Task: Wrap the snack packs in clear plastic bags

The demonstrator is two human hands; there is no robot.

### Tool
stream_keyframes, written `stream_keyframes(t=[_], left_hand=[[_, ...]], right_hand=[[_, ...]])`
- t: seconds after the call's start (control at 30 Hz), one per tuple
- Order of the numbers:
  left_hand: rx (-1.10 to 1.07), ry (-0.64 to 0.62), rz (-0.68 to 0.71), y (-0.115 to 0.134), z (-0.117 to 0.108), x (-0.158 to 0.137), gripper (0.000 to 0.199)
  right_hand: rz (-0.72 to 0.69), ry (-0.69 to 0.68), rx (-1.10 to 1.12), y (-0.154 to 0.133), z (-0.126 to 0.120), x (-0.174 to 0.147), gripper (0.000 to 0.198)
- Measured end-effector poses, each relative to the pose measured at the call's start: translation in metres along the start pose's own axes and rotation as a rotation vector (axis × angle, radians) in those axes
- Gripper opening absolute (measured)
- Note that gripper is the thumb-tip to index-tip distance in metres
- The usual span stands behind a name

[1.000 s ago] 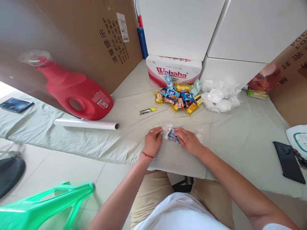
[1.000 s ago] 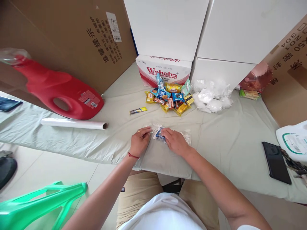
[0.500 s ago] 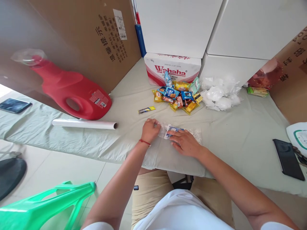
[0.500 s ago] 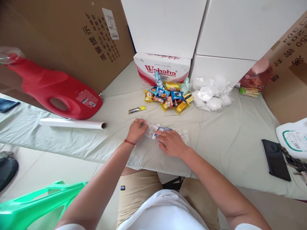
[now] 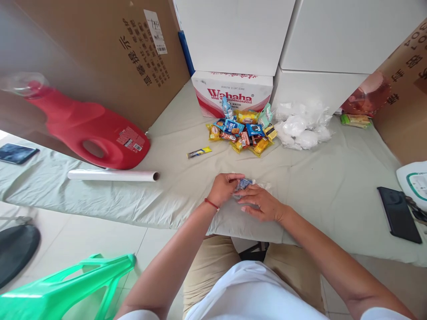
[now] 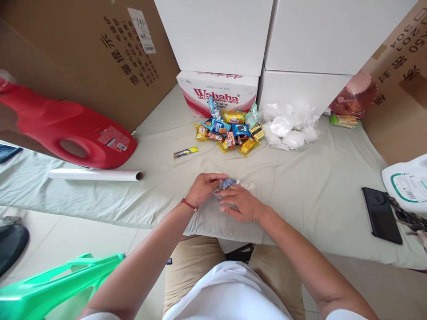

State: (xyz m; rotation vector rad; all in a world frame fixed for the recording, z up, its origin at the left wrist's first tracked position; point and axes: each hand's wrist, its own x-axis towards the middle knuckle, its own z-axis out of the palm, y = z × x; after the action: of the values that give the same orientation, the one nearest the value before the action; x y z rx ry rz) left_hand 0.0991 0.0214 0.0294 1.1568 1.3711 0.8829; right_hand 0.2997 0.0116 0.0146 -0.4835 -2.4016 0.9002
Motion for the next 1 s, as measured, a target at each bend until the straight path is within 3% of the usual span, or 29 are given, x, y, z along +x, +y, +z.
stream_keyframes(t=[0.1, 0.2, 0.23, 0.27, 0.33, 0.43, 0.53, 0.63, 0.73, 0.87, 1.0], left_hand=[[0.231, 0.097, 0.144, -0.005, 0.010, -0.003, 0.042], [0.418, 0.313, 0.209, -0.006, 0.015, -0.005, 0.073], [0.466, 0.384, 0.175, -0.007, 0.015, -0.005, 0.083], [0.507, 0.435, 0.115, -0.007, 0.014, -0.005, 0.088], [0.577, 0.458, -0.021, -0.010, 0.013, -0.007, 0.079], [0.643, 0.413, -0.082, -0.012, 0.015, -0.011, 0.049], [0.641, 0.408, -0.008, -0.011, 0.023, -0.016, 0.041], [0.560, 0.381, 0.085, -0.009, 0.038, -0.023, 0.036], [0.617, 0.395, 0.314, -0.009, 0.056, -0.032, 0.025], [0.932, 0.425, 0.678, -0.013, 0.070, -0.039, 0.014], [0.969, 0.265, 0.755, -0.019, 0.065, -0.037, 0.021]], right_hand=[[0.152, 0.182, 0.247, -0.009, -0.012, -0.006, 0.029], [0.564, 0.550, 0.200, -0.001, -0.029, -0.010, 0.034], [0.696, 0.604, 0.114, 0.005, -0.034, -0.010, 0.033], [0.804, 0.586, 0.022, 0.012, -0.038, -0.011, 0.033], [0.925, 0.380, -0.124, 0.023, -0.042, -0.012, 0.037], [0.916, 0.069, -0.220, 0.025, -0.040, -0.013, 0.024], [0.880, 0.035, -0.263, 0.014, -0.035, -0.015, 0.010], [0.893, 0.147, -0.159, 0.000, -0.031, -0.016, 0.010], [0.961, 0.316, 0.298, -0.012, -0.024, -0.016, 0.018], [0.908, 0.601, 0.869, -0.027, -0.007, -0.016, 0.031], [0.913, 0.742, 1.118, -0.038, 0.005, -0.016, 0.044]])
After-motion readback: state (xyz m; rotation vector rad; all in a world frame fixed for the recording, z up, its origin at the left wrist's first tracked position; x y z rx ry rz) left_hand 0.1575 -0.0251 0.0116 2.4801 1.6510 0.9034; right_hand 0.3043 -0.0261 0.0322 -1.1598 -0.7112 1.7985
